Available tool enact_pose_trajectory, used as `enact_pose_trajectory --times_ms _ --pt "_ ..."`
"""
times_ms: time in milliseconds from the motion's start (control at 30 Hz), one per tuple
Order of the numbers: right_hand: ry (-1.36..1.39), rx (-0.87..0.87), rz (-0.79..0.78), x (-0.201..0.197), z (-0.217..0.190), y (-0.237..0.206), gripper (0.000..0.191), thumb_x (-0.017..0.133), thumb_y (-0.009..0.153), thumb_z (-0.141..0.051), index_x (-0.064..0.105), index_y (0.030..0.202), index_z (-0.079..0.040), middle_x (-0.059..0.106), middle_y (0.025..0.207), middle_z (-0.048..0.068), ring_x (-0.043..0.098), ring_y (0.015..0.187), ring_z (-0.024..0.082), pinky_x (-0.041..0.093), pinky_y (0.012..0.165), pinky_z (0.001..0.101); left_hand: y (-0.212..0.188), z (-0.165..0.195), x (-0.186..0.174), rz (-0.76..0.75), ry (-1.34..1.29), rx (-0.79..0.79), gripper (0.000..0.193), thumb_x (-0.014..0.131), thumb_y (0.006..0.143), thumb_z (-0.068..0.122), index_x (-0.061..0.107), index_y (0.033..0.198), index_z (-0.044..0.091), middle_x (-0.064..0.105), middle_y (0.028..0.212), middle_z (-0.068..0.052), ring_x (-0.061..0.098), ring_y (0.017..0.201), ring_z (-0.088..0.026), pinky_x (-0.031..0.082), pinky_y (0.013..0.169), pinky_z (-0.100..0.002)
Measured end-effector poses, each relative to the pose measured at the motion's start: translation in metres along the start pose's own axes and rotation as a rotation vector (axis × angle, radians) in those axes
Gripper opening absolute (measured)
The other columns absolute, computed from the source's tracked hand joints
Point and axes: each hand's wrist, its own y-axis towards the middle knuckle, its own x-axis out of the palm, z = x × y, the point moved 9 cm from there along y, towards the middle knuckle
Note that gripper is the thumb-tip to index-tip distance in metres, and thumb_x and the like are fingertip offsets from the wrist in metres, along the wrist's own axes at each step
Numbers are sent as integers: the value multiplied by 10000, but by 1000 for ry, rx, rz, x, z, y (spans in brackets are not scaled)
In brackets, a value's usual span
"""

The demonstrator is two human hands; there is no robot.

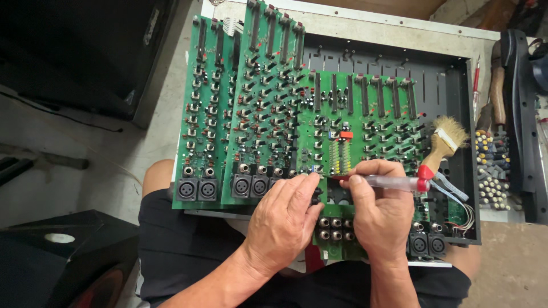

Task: The person uses a soldering iron to solder components on a green circuit board mounted in an audio mixer chassis, steadying the board with the other hand. They reposition the iron repeatedly along a row of components and then work on the connector area at the board edge.

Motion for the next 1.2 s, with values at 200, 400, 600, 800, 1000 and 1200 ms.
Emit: enact_pose_trajectory --times_ms 200,400,600,800,1000,1200 --pt "-58 5 -14 1 -1 7 150 611 965 40 553 1102 19 667 1022 83 696 906 139 570 835 265 5 -2 3 -1 6 1 590 775 844 43 504 1362 -45 629 1196 -200 632 1015 -357 538 904 -424" --pt "-142 2 -14 1 -2 15 149 631 954 31 562 1084 7 667 990 73 686 884 122 558 789 249 10 -2 6 2 9 5 589 772 848 44 503 1365 -46 627 1198 -203 631 1018 -359 537 910 -426" --pt "-190 22 -39 1 0 21 146 638 946 20 569 1074 2 683 978 68 672 865 112 546 762 242 14 -3 10 8 13 8 590 773 843 43 506 1361 -46 628 1195 -204 633 1028 -361 539 917 -425" --pt "-100 38 -95 4 2 24 124 607 950 41 576 1067 13 684 1006 80 677 911 121 556 839 256 15 -3 12 8 9 5 589 772 847 39 505 1364 -49 630 1198 -201 637 1030 -355 542 916 -419" --pt "-145 44 -83 -1 -1 24 122 634 950 23 594 1064 11 708 988 76 688 882 110 561 809 247 15 0 16 9 13 5 581 772 849 46 511 1359 -50 633 1197 -203 636 1022 -358 542 912 -422" --pt "-240 -1 -34 -6 -5 18 147 689 957 -22 612 1080 3 710 920 59 670 814 97 540 727 229 12 3 17 9 7 8 575 768 858 47 511 1362 -54 631 1206 -207 636 1030 -359 542 918 -421"
